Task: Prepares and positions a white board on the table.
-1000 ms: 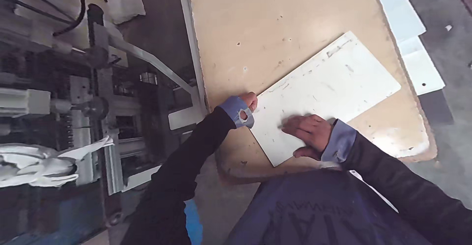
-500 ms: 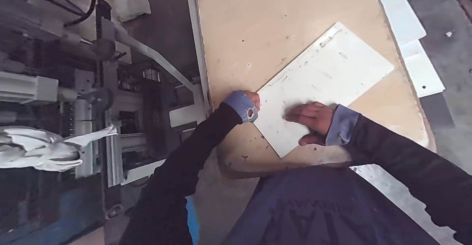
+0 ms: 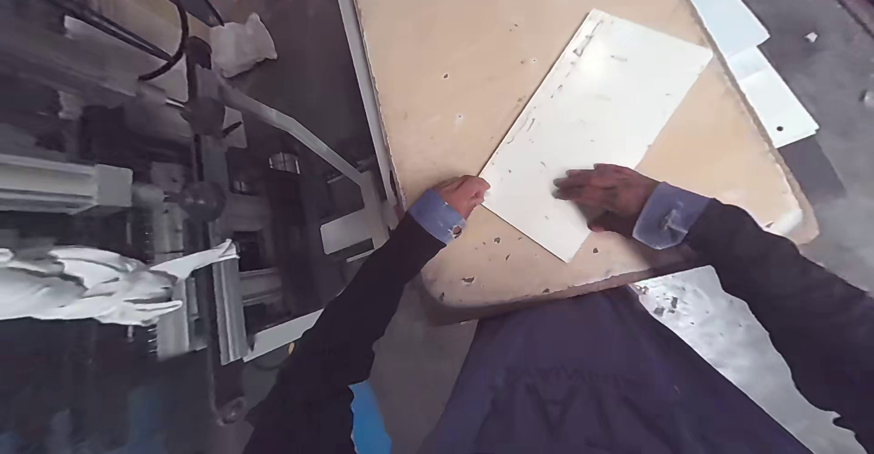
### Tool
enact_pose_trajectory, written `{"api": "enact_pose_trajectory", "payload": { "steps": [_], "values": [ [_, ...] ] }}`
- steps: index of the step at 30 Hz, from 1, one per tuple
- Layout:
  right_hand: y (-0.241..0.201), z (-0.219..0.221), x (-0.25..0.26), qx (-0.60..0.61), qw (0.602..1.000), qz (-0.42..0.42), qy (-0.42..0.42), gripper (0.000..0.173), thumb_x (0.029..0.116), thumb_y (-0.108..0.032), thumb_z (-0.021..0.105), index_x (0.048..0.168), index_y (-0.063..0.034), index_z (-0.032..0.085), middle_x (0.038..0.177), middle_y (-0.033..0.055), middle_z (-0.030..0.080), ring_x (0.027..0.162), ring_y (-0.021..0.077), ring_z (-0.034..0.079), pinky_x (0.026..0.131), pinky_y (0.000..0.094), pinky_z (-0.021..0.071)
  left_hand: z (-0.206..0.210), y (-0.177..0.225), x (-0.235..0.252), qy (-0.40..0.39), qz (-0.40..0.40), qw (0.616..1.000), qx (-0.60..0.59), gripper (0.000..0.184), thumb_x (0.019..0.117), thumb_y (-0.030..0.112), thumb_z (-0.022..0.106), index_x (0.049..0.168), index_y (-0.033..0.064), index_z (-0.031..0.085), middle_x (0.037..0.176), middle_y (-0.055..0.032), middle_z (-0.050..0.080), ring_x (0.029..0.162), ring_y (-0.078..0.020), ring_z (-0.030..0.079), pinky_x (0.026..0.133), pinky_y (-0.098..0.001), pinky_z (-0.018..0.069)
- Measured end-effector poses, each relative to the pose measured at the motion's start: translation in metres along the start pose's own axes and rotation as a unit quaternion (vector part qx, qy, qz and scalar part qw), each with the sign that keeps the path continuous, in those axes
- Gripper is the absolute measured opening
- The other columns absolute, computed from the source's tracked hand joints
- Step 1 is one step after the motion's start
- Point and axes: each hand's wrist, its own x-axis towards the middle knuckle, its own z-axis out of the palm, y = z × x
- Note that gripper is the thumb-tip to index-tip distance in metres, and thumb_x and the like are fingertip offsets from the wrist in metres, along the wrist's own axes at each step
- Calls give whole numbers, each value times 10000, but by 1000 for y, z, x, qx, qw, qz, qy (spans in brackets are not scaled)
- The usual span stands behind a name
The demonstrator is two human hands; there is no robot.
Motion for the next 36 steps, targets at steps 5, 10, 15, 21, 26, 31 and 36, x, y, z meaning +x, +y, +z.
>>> {"api": "enact_pose_trajectory", "payload": {
  "steps": [5,10,15,21,26,31,36],
  "values": [
    [-78,4,10,-53,982,173,61,438,911,-274,724,1293,-67,673,1324,169,650,1287,373,578,1055,592,452,15,20,-10,37,-8,999,-13,153,1007,46,576,1029,-69,675,987,-206,734,881,-307,743,831,-459,607],
    [-108,92,41,-21,962,113,246,576,936,-470,641,1347,-67,637,1350,168,643,1261,325,614,1018,529,519,27,36,-13,-30,-58,998,1,132,979,50,613,1061,-47,647,871,-187,710,770,-318,723,723,-508,603],
    [-108,102,45,-81,970,98,205,560,950,-484,617,1374,-119,629,1384,153,625,1312,327,577,1031,518,506,3,59,-18,-143,-154,978,-19,181,1019,66,567,1128,-65,628,948,-210,709,865,-337,719,808,-521,579],
    [-100,95,43,-82,979,84,165,600,963,-548,574,1411,-149,601,1433,155,586,1370,325,524,1064,531,469,19,49,-54,-64,-131,989,-31,162,1000,94,567,1042,-45,638,900,-184,682,817,-302,695,755,-484,582],
    [-97,90,42,-71,984,76,146,637,924,-557,620,1415,-151,597,1431,152,586,1374,331,516,1055,544,465,33,61,-79,12,-186,980,-62,190,1014,138,532,1016,-24,630,821,-136,656,739,-225,652,704,-405,559],
    [-94,81,37,-55,992,49,103,658,898,-559,673,1409,-152,601,1450,133,576,1373,313,518,1063,542,464,43,73,-94,18,-224,968,-112,240,1015,204,567,1082,-23,610,856,-141,668,771,-237,666,740,-432,573],
    [-91,75,31,-42,995,7,87,660,866,-537,713,1381,-134,623,1410,128,610,1344,310,547,1046,544,478,56,80,-105,6,-263,949,-174,557,850,433,817,1131,16,577,741,-54,602,663,-176,600,671,-398,561]
  ]
}}
